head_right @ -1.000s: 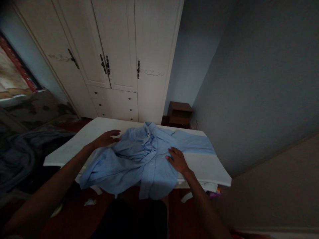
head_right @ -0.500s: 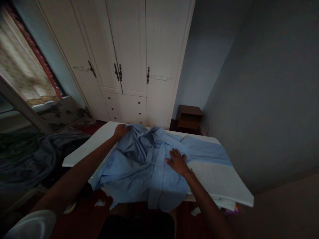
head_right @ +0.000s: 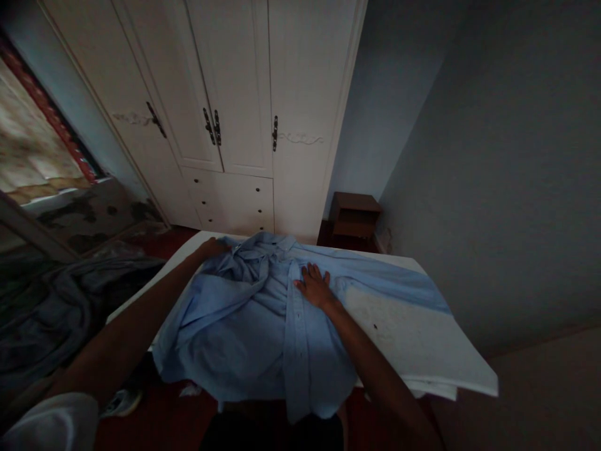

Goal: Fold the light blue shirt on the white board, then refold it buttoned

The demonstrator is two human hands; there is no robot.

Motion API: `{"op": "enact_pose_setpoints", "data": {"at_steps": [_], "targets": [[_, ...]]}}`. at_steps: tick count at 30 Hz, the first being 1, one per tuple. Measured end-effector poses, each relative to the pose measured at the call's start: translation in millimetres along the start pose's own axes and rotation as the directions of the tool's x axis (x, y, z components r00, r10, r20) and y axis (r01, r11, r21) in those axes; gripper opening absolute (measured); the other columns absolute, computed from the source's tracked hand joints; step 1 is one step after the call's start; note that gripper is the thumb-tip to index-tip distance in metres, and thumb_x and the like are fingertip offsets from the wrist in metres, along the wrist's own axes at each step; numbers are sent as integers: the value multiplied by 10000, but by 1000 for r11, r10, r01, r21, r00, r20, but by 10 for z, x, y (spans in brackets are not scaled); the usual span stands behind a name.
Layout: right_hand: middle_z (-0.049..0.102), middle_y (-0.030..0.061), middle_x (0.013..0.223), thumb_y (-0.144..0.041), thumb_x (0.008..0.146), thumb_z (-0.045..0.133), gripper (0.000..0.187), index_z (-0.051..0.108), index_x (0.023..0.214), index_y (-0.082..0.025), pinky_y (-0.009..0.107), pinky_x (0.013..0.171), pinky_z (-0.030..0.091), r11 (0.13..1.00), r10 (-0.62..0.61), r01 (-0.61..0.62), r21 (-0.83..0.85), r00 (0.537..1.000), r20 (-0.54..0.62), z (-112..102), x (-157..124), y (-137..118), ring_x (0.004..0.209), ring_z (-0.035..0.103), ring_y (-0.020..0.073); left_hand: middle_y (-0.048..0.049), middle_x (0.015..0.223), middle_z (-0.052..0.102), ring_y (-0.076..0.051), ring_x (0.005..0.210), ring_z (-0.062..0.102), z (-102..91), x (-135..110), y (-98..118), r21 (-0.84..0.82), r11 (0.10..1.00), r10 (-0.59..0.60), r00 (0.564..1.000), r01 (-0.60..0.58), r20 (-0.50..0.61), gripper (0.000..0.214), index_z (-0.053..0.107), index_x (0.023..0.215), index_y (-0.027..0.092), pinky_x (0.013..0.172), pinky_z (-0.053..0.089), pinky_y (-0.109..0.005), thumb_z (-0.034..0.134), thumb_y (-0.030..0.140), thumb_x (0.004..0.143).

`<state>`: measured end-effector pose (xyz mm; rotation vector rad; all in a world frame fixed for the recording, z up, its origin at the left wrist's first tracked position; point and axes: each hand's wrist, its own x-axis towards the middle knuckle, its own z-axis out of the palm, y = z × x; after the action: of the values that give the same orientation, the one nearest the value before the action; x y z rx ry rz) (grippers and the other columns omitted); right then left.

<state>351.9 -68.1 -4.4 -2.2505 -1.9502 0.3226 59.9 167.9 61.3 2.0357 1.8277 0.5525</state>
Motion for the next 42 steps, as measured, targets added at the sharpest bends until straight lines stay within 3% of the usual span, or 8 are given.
{"op": "enact_pose_setpoints", "data": {"at_steps": [5, 14, 23, 26, 32, 36, 39, 42], "targets": [[227, 154, 1587, -562, 992, 167, 654, 308, 1503, -178, 642, 1125, 118, 997, -14, 8, -76, 997, -75, 74, -57, 16, 1476, 162, 303, -212, 1221, 641, -342, 1169, 585, -69, -439, -343, 11, 1000, -25, 1000, 25, 19, 622, 568, 1231, 112, 929, 463, -398, 573, 538, 778], [262, 153, 1576, -567, 988, 157, 669, 332, 1490, -162, 638, 1126, 134, 994, -20, 6, -107, 991, -130, 145, -60, 39, 1462, 206, 313, -106, 1171, 670, -290, 1054, 639, -226, -2070, -747, -196, 978, 72, 997, -78, -42, 625, 614, 1196, 224, 932, 498, -374, 552, 662, 755], [323, 129, 1556, -553, 999, 182, 632, 388, 1459, -171, 582, 1143, 177, 992, -4, -19, -127, 984, -181, 158, -72, 44, 1443, 268, 266, -55, 796, 683, -241, 755, 647, -209, -2271, -866, -69, 998, -7, 1000, 9, 25, 415, 658, 903, 206, 708, 471, -328, 541, 586, 783], [327, 123, 1555, -563, 995, 196, 631, 395, 1456, -181, 574, 1147, 174, 993, 5, -27, -115, 983, -182, 170, -57, 64, 1442, 271, 262, -43, 717, 614, -214, 709, 607, -309, -2332, -779, -131, 974, 165, 976, -184, -139, 303, 581, 670, 216, 704, 463, -323, 530, 485, 800], [338, 119, 1550, -558, 994, 228, 617, 410, 1447, -181, 565, 1146, 179, 994, 12, -33, -107, 981, -194, 171, -53, 69, 1439, 273, 257, -123, 997, 594, -257, 979, 576, -278, -2672, -144, -141, 921, 206, 760, -363, -616, 198, 524, 672, 205, 891, 457, -407, 552, 316, 833], [351, 119, 1544, -541, 997, 252, 592, 424, 1438, -186, 559, 1146, 180, 994, 10, -32, -107, 980, -201, 163, -63, 62, 1436, 280, 257, -105, 930, 637, -236, 871, 613, 66, -3054, 328, -302, 817, 483, 869, -491, -106, 192, 606, 780, 222, 786, 489, -369, 470, 294, 894], [366, 120, 1536, -521, 1001, 264, 566, 440, 1426, -192, 548, 1147, 182, 995, 14, -34, -94, 978, -209, 155, -73, 61, 1433, 288, 249, -75, 910, 701, -257, 857, 652, 150, -3314, 435, -447, 751, 657, 616, -486, 434, 220, 696, 886, 274, 755, 500, -372, 595, 463, 836], [382, 117, 1527, -502, 1003, 284, 544, 458, 1410, -186, 543, 1145, 193, 997, 10, -26, -70, 976, -218, 147, -83, 62, 1424, 305, 245, -23, 963, 724, -227, 890, 665, -40, -3419, 336, -609, 729, 669, 511, -312, 540, 324, 710, 1010, 319, 786, 507, -334, 658, 545, 784]]}}
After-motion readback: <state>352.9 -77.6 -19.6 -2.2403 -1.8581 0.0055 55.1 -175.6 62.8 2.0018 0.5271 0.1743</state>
